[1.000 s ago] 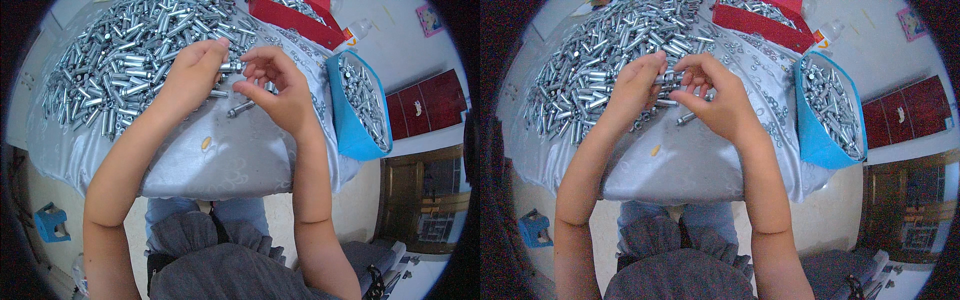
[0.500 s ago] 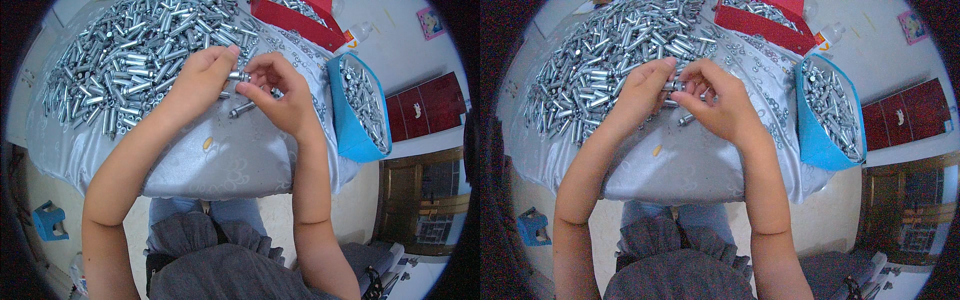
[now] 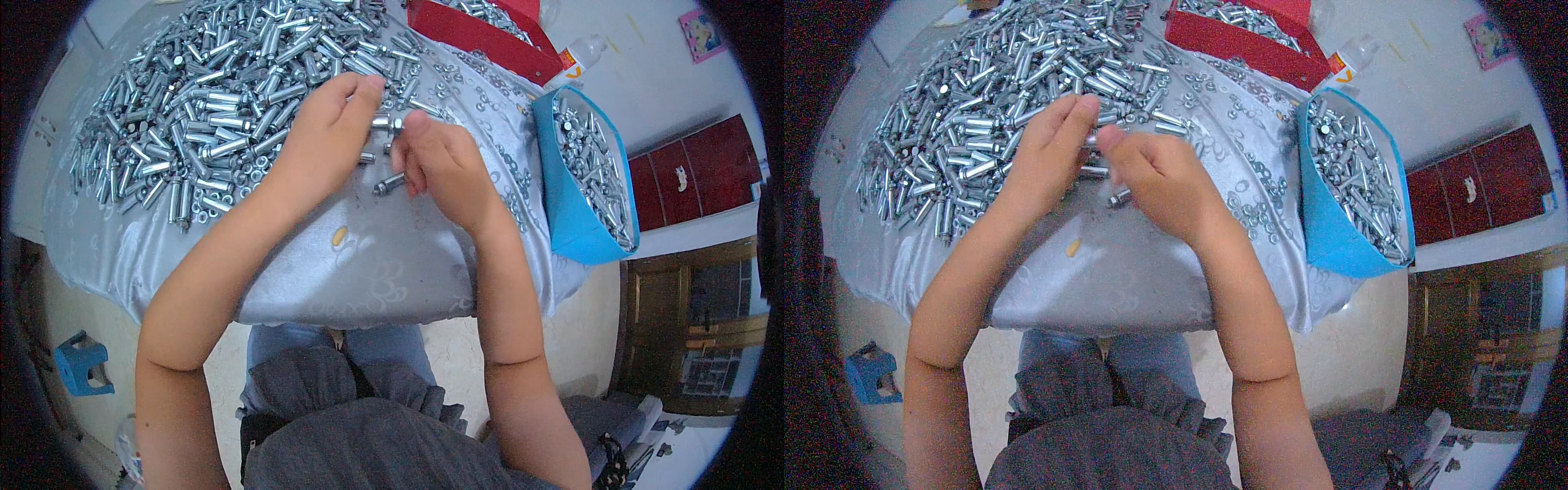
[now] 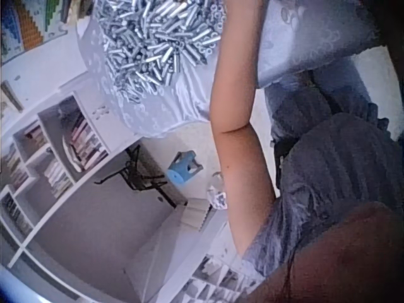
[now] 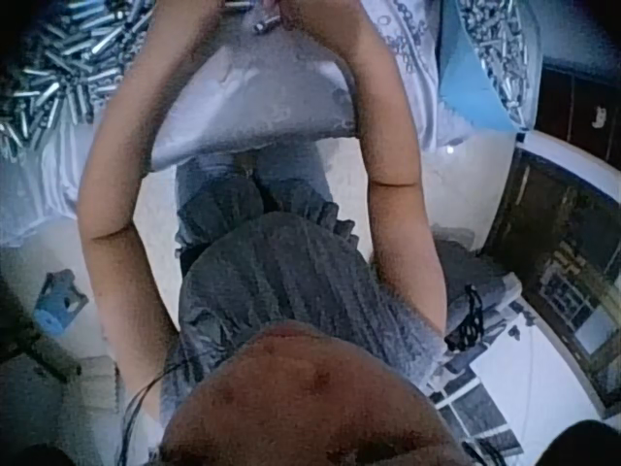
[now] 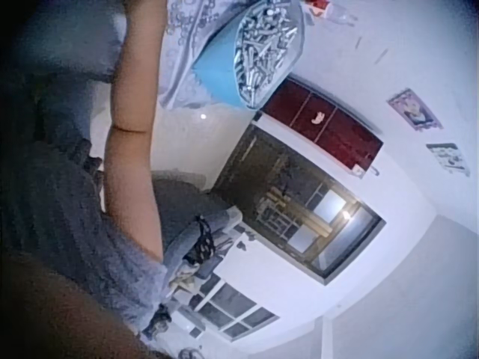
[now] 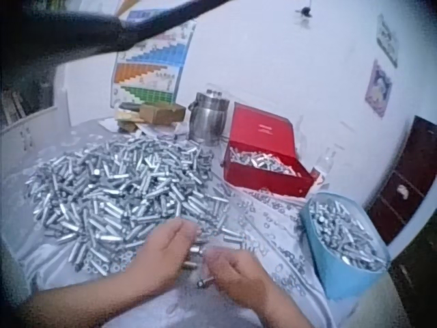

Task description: The person sits at a table covered with a large pile of metal bolts and washers. They repeatedly pick up a bolt and a washer, thread the washer onto the bolt, and place the assembled unit into a blue container. The person continues this repetitive assembly process throughout the video.

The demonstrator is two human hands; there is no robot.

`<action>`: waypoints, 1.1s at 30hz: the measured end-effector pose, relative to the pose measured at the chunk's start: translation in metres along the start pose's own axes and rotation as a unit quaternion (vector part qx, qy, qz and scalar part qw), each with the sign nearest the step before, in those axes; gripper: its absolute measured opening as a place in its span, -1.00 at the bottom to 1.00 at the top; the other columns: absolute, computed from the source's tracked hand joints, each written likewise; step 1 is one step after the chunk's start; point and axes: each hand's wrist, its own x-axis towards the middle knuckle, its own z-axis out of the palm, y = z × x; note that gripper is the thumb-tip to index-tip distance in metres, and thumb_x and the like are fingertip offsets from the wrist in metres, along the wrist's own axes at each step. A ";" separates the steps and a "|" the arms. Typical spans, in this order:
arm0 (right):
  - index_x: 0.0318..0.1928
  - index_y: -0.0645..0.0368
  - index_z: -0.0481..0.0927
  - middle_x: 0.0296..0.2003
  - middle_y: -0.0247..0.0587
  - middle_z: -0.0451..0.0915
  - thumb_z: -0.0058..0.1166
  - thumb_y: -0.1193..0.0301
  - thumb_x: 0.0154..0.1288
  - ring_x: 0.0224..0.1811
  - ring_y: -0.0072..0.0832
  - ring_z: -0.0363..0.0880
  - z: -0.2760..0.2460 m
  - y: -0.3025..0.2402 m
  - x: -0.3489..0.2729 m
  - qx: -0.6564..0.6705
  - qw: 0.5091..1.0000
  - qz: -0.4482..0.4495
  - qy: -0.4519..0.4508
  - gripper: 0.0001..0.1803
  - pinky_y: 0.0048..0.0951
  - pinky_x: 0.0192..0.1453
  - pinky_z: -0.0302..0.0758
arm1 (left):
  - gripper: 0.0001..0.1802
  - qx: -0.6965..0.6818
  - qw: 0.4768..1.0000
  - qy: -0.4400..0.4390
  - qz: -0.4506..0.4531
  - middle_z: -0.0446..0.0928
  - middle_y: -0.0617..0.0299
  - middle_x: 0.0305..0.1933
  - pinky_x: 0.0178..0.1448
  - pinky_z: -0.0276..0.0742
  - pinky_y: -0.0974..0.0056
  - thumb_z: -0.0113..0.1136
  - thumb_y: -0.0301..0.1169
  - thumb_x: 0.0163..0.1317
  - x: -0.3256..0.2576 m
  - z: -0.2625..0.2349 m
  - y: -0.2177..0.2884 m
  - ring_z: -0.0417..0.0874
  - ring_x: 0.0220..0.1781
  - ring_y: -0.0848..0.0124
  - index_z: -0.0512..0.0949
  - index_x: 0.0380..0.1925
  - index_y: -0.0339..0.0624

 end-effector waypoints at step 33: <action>-0.69 0.05 0.16 -0.79 -0.46 0.11 -0.35 -0.01 0.29 -0.74 -0.64 0.11 0.013 -0.002 0.004 0.205 0.976 0.074 0.020 -0.48 -0.62 -0.65 0.03 | -0.72 0.029 0.997 -0.047 0.054 0.34 0.20 -0.61 -0.49 0.23 0.39 -0.10 -0.22 0.23 -0.008 -0.002 0.009 0.32 -0.59 0.43 0.40 -0.44 -0.23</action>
